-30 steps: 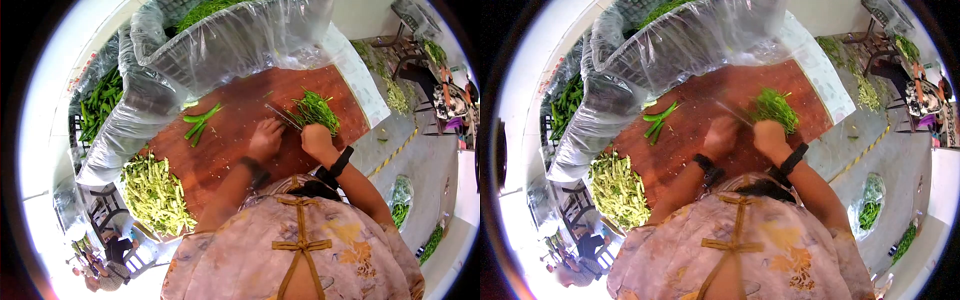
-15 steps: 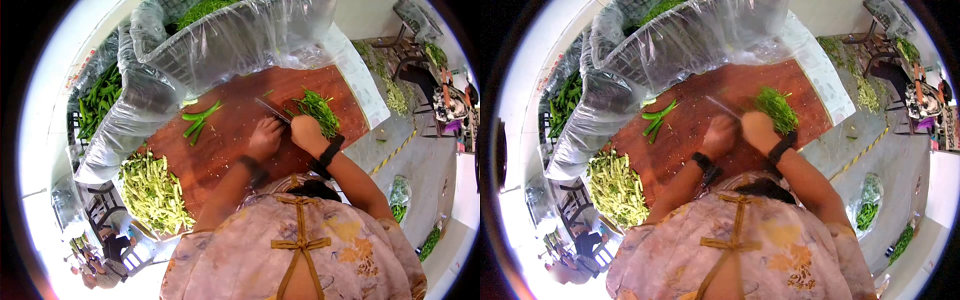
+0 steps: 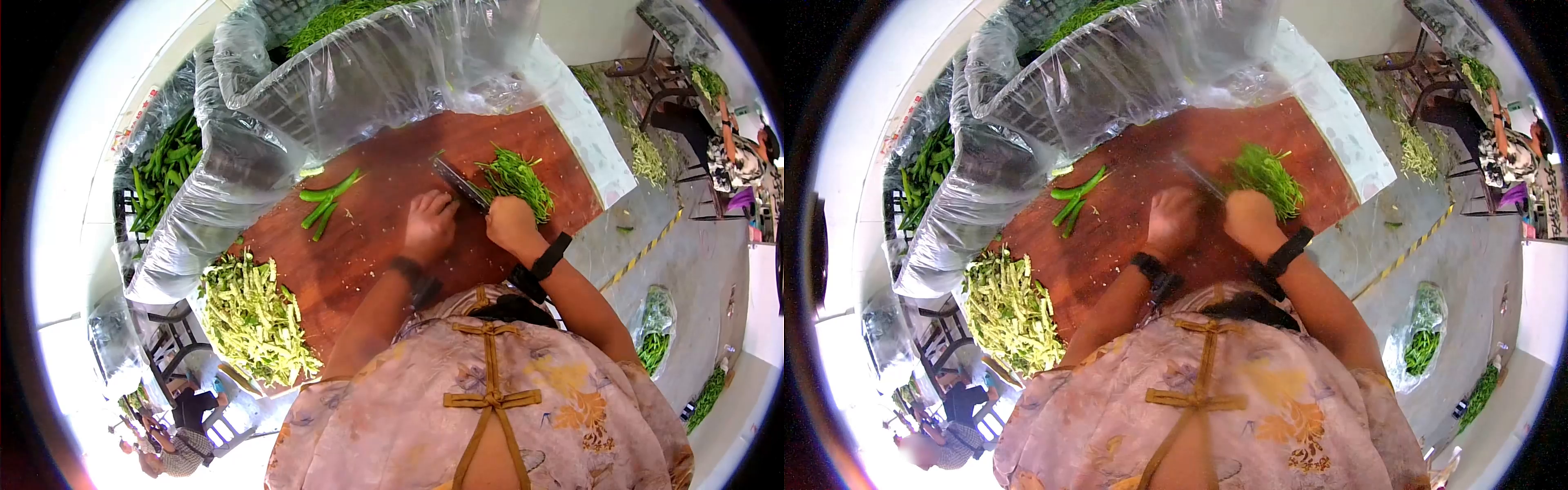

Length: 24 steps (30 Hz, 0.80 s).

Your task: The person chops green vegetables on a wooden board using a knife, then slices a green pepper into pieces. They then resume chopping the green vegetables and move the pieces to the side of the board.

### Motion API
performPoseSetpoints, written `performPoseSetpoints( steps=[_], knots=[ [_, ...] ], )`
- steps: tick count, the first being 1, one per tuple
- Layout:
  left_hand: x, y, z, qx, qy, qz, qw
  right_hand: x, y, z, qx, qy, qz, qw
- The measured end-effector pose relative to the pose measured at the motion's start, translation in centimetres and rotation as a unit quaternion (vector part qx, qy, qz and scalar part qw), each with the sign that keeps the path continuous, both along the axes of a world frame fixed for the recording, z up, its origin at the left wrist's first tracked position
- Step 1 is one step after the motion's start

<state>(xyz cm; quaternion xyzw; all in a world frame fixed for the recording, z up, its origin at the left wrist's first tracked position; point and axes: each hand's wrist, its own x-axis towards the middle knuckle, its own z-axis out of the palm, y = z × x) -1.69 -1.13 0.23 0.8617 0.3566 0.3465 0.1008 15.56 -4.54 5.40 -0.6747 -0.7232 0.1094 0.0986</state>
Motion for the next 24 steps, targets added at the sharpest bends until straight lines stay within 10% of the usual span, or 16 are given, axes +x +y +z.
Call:
performPoseSetpoints(
  steps=[24],
  knots=[
    [-0.1, 0.6, -1.1, 0.026, 0.007, -0.021, 0.999, -1.2, 2.1, -1.6, -0.003, -0.001, 0.040, 0.999]
  ],
)
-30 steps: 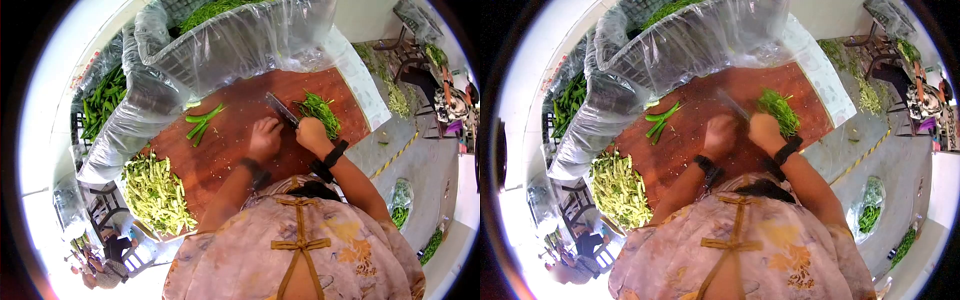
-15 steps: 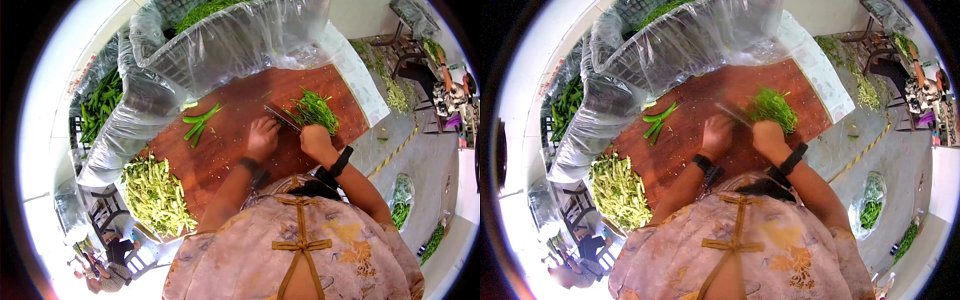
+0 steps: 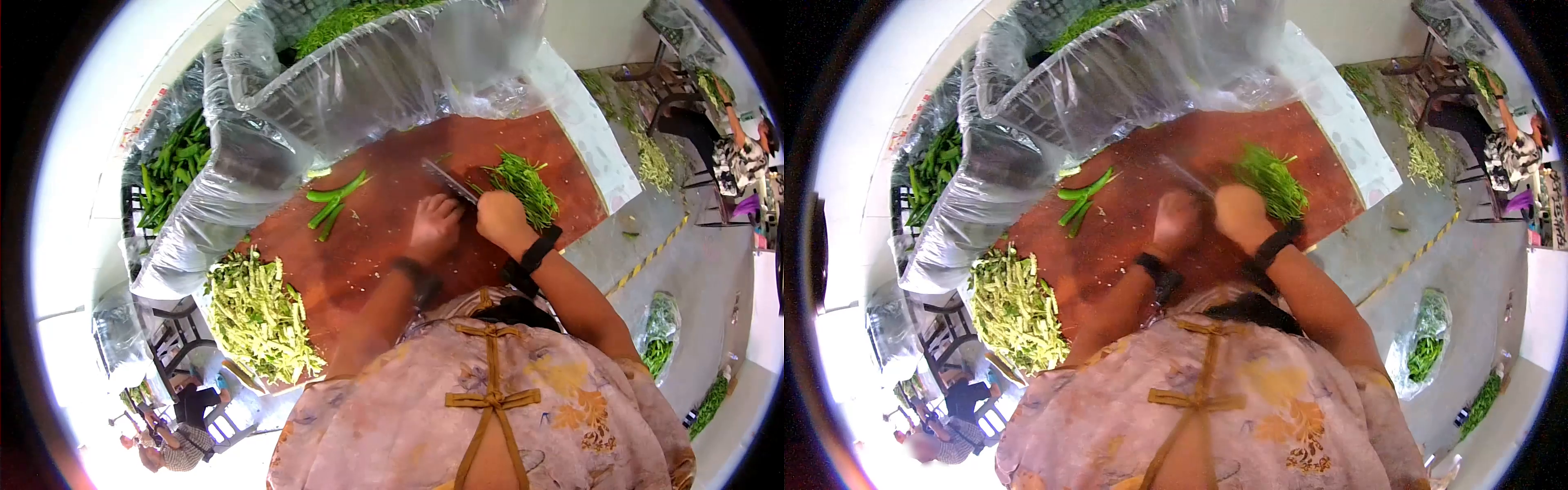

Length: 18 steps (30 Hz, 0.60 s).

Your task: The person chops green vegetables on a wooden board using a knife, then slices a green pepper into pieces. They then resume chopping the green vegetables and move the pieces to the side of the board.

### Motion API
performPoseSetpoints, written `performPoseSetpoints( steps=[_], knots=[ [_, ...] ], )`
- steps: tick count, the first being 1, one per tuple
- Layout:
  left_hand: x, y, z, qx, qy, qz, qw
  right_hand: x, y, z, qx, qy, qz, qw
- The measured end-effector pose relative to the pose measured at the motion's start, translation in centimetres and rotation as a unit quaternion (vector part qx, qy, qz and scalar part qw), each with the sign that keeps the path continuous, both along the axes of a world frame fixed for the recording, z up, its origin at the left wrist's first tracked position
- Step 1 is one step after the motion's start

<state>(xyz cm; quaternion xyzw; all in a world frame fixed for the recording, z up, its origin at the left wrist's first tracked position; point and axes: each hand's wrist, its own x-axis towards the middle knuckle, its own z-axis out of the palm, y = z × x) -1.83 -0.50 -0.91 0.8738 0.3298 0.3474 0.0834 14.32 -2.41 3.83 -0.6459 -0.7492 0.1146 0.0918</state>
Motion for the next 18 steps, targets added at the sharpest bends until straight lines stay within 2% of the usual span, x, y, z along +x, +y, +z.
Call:
performPoseSetpoints(
  steps=[3, 5, 7, 10, 12, 14, 16, 18],
  knots=[
    [0.0, 0.1, -0.4, -0.029, 0.048, 0.010, 0.998, 1.2, -0.6, -0.3, 0.030, 0.022, -0.030, 0.999],
    [-0.3, -0.3, 0.5, -0.004, -0.009, 0.000, 1.000, 2.7, -1.5, -0.3, 0.054, 0.009, -0.040, 0.998],
    [-0.3, -0.2, 0.0, -0.030, 0.004, -0.006, 1.000, 3.1, -2.4, 0.4, 0.079, -0.006, -0.058, 0.995],
    [-0.5, 0.0, 0.5, -0.071, 0.054, -0.002, 0.996, 3.3, -4.0, 1.2, 0.046, 0.000, -0.072, 0.996],
    [-1.0, -0.2, 1.1, -0.082, 0.090, 0.003, 0.993, 3.0, -5.0, 1.4, -0.013, 0.016, -0.017, 1.000],
    [-2.5, -0.2, 1.9, 0.052, 0.024, 0.126, 0.990, 3.0, -5.5, 0.5, 0.022, 0.008, -0.011, 1.000],
    [-4.4, -0.3, 3.4, 0.029, 0.010, 0.175, 0.984, 2.8, -5.5, 0.4, -0.023, 0.003, -0.006, 1.000],
    [-7.1, -0.1, 3.6, 0.033, 0.064, 0.226, 0.971, 3.0, -5.4, 0.7, -0.003, -0.003, -0.024, 1.000]
  ],
)
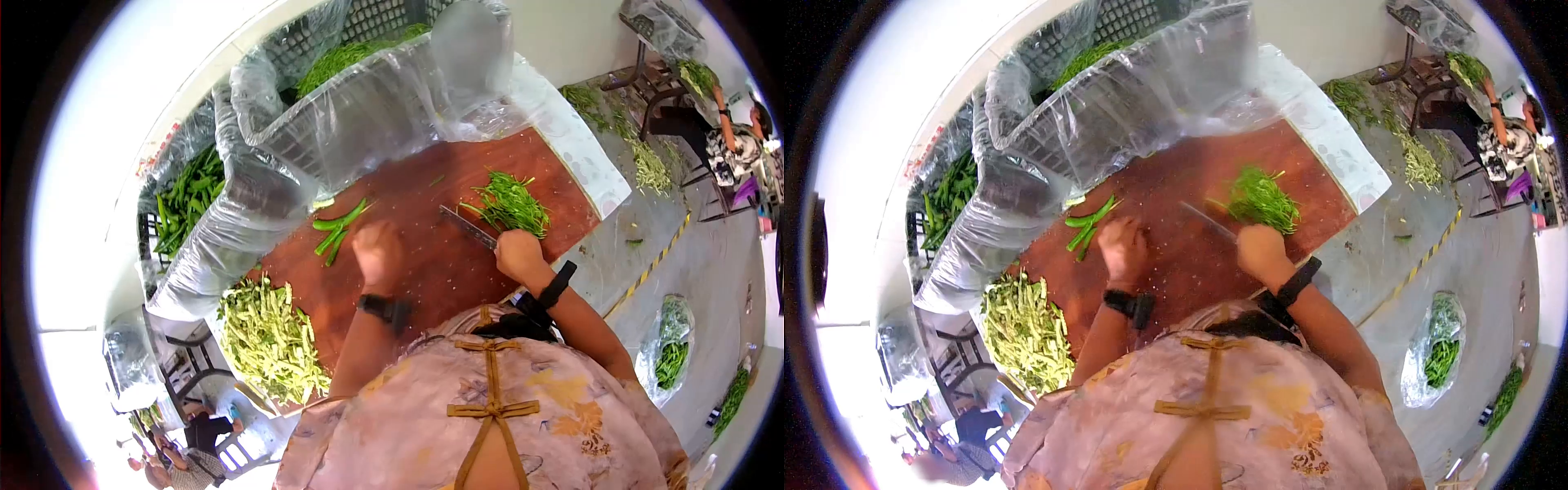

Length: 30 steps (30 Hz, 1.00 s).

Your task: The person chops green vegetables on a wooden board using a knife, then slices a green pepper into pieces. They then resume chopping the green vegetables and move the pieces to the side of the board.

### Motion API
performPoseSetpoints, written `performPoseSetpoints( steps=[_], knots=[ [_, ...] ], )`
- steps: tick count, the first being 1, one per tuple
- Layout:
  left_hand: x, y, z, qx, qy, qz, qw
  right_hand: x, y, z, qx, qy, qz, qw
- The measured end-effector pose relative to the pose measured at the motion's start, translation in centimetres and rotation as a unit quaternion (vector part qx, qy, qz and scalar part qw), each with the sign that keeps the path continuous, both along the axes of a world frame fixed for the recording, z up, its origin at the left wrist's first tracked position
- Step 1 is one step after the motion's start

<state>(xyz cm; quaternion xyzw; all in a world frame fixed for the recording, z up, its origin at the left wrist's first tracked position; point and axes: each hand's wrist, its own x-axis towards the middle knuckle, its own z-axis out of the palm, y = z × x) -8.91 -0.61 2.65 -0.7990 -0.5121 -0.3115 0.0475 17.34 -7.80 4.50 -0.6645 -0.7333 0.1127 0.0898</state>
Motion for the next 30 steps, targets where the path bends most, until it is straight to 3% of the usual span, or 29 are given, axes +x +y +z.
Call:
performPoseSetpoints(
  steps=[4, 8, 12, 17, 20, 22, 24, 28, 30],
  knots=[
    [-5.2, -0.2, -1.1, 0.018, 0.051, 0.116, 0.992, 1.9, 0.5, -0.2, 0.038, -0.034, -0.081, 0.995],
    [-7.4, -1.4, -0.8, -0.067, 0.109, 0.226, 0.966, 3.5, -0.1, -0.3, 0.039, -0.069, -0.120, 0.990],
    [-8.4, -1.0, -1.8, -0.058, 0.107, 0.226, 0.966, 3.8, -2.2, -0.4, 0.031, -0.050, -0.074, 0.996],
    [-8.7, 0.1, -3.1, -0.052, 0.000, 0.126, 0.991, 3.6, -3.4, -1.2, 0.021, -0.042, -0.072, 0.996],
    [-6.9, 0.3, -2.2, -0.005, -0.002, 0.068, 0.998, 3.5, -3.6, -1.2, -0.002, -0.048, -0.095, 0.994],
    [-5.2, 0.9, -1.4, -0.034, -0.029, 0.072, 0.996, 3.7, -3.7, -1.5, 0.005, -0.045, -0.099, 0.994],
    [-3.6, 1.5, -0.1, -0.045, -0.077, 0.011, 0.996, 3.5, -3.5, -1.4, 0.015, -0.044, -0.102, 0.994],
    [-1.2, 3.6, -1.0, -0.015, -0.072, -0.008, 0.997, 3.4, -3.5, -0.9, -0.003, -0.051, -0.096, 0.994],
    [0.0, 4.0, -1.7, 0.001, -0.046, -0.083, 0.995, 3.5, -3.4, -1.0, -0.004, -0.050, -0.099, 0.994]
  ],
)
